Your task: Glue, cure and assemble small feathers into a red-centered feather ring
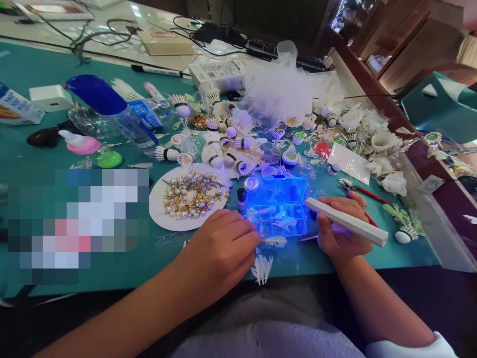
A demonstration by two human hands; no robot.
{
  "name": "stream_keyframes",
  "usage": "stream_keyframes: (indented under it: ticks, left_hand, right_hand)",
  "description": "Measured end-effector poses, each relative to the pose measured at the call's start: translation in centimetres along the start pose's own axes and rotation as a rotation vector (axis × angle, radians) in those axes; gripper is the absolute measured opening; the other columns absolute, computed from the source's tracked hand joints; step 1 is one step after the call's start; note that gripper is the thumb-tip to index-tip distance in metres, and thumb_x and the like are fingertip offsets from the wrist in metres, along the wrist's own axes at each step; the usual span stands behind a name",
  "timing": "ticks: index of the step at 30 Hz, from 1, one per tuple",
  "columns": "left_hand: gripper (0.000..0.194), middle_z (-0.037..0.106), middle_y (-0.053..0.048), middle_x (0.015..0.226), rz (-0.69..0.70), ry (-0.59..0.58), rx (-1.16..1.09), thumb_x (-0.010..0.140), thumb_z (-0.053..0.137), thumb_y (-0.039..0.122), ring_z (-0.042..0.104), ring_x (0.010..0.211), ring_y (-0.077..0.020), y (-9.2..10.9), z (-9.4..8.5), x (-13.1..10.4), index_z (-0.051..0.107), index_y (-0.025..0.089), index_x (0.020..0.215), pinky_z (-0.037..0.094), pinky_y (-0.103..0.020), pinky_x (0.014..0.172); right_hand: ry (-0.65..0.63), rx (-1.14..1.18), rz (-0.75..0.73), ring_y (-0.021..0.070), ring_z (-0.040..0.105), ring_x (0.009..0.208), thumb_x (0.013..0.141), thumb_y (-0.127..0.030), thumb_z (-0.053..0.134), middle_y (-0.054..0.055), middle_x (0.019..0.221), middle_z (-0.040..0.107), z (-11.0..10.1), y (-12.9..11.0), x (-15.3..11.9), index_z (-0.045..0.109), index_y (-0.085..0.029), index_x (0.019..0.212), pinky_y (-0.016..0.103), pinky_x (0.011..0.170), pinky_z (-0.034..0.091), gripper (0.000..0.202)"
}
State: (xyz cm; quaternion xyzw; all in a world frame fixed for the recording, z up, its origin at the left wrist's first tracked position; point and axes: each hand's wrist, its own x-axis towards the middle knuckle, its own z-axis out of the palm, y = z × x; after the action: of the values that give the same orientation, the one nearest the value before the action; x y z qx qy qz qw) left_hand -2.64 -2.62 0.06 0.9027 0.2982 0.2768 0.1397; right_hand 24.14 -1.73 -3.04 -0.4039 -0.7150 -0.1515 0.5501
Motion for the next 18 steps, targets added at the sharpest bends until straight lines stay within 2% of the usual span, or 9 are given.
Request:
stream_keyframes:
  ticks: [3,7,11,18]
  left_hand:
    - [0.017,0.072,-0.006,0.084,-0.009,-0.013,0.016,0.091,0.056,0.006,0.064,0.078,-0.0246,1.1,1.0,0.7,0.069,0.016,0.085,0.049,-0.042,0.072]
    - [0.017,0.069,-0.005,0.077,-0.061,-0.101,0.094,0.088,0.058,0.005,0.063,0.073,-0.0257,1.9,1.8,1.7,0.069,0.016,0.081,0.048,-0.042,0.067]
    - [0.015,0.07,-0.005,0.077,-0.135,-0.199,0.105,0.087,0.06,0.006,0.066,0.073,-0.0261,2.0,2.1,2.7,0.069,0.016,0.081,0.048,-0.041,0.068]
    - [0.014,0.072,-0.005,0.08,-0.155,-0.213,0.122,0.087,0.061,0.007,0.068,0.076,-0.0261,2.0,2.3,2.9,0.071,0.017,0.082,0.048,-0.039,0.068]
  right_hand:
    - [0.003,-0.004,-0.007,0.0218,0.075,0.07,0.085,-0.026,0.073,0.0,0.086,0.078,0.0,-0.1,0.0,0.063,-0.024,0.11,0.053,0.102,0.051,0.027]
    - [-0.019,0.018,-0.018,0.0216,0.076,0.072,0.083,-0.023,0.074,0.001,0.088,0.079,-0.1,0.0,0.0,0.063,-0.022,0.111,0.051,0.102,0.05,0.03]
    - [-0.036,0.018,-0.016,0.0211,0.076,0.072,0.084,-0.022,0.074,0.0,0.09,0.079,-0.2,-0.1,0.1,0.063,-0.023,0.113,0.051,0.101,0.05,0.032]
    - [-0.068,0.026,0.029,0.0213,0.076,0.071,0.083,-0.021,0.075,0.001,0.088,0.079,-0.3,-0.7,0.4,0.063,-0.023,0.11,0.05,0.102,0.049,0.029]
